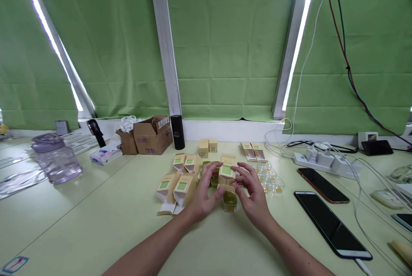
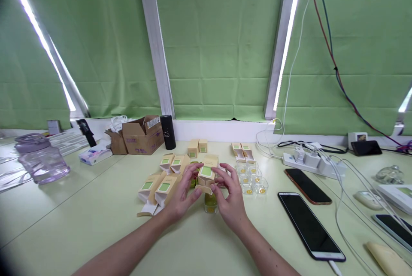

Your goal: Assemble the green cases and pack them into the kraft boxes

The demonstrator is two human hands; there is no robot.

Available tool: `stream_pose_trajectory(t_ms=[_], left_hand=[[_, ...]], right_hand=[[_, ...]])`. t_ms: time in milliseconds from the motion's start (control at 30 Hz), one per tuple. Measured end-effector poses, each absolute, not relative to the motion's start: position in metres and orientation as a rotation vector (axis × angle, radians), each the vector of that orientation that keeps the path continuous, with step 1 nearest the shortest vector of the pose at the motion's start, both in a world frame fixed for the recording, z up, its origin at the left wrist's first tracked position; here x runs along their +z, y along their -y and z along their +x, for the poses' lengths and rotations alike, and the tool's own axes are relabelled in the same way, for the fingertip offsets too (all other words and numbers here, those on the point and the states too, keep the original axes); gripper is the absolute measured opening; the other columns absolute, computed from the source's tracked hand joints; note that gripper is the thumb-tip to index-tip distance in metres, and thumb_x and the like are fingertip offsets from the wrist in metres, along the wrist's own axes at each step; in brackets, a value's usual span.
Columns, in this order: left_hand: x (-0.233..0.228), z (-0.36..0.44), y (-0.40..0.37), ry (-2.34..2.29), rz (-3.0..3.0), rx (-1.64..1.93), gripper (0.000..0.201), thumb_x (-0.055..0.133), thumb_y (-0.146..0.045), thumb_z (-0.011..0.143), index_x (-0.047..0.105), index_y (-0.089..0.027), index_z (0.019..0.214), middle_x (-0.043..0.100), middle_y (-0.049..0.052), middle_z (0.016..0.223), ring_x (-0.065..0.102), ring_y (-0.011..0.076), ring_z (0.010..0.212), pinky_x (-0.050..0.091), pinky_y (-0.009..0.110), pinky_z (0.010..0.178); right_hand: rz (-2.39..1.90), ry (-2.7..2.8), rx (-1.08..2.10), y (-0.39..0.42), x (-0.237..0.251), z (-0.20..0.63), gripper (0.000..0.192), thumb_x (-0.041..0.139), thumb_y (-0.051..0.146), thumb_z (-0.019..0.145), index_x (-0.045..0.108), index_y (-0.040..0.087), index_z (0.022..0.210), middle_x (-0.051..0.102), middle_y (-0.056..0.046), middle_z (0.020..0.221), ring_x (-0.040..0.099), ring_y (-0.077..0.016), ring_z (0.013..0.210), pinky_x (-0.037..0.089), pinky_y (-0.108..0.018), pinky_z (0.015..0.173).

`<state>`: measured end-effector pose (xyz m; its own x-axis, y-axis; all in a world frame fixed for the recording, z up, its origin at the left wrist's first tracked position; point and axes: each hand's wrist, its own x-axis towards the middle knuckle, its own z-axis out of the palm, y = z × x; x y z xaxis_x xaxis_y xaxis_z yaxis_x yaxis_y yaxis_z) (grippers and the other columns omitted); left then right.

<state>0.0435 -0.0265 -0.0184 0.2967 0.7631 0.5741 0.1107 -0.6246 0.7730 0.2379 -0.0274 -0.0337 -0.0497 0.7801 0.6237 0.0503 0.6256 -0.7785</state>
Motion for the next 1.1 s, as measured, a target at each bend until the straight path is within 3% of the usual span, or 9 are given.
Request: stream_pose_trajectory(t_ms=[333,700,1100], left_hand=[[-0.0130,0.0464,0.0299,-0.758,1.774,1.375,0.052,0.065,-0.051,0.099,0.050,-0.028,0.143,0.048,0.012,0.147,0.054,0.0302,0.129,0.044,0.046,0.111],[-0.0168,0.0468,0.0284,-0.746,1.707,1.388,0.053,0.068,-0.050,0.096,0.049,-0.027,0.141,0.051,0.012,0.143,0.053,0.0305,0.129,0.043,0.044,0.110],[-0.0114,0.0481,0.0324,-0.758,1.688,1.398,0.051,0.068,-0.050,0.096,0.049,-0.026,0.137,0.054,0.011,0.137,0.055,0.0297,0.127,0.045,0.045,0.110]], right_hand=[[-0.693,1.604,0.661,0.0294,-0.0352,0.2387,0.038,0.056,0.040,0.105,0.062,0.036,0.143,0.047,-0.011,0.151,0.067,-0.0257,0.117,0.059,-0.044,0.101],[-0.656,1.625,0.615,0.0321,-0.0330,0.2379,0.040,0.059,0.037,0.103,0.062,0.035,0.143,0.041,-0.011,0.153,0.069,-0.0214,0.103,0.061,-0.044,0.097],[-0.656,1.636,0.593,0.0340,-0.0314,0.2378,0.041,0.062,0.035,0.101,0.063,0.034,0.142,0.043,-0.012,0.154,0.069,-0.0246,0.109,0.061,-0.045,0.098]])
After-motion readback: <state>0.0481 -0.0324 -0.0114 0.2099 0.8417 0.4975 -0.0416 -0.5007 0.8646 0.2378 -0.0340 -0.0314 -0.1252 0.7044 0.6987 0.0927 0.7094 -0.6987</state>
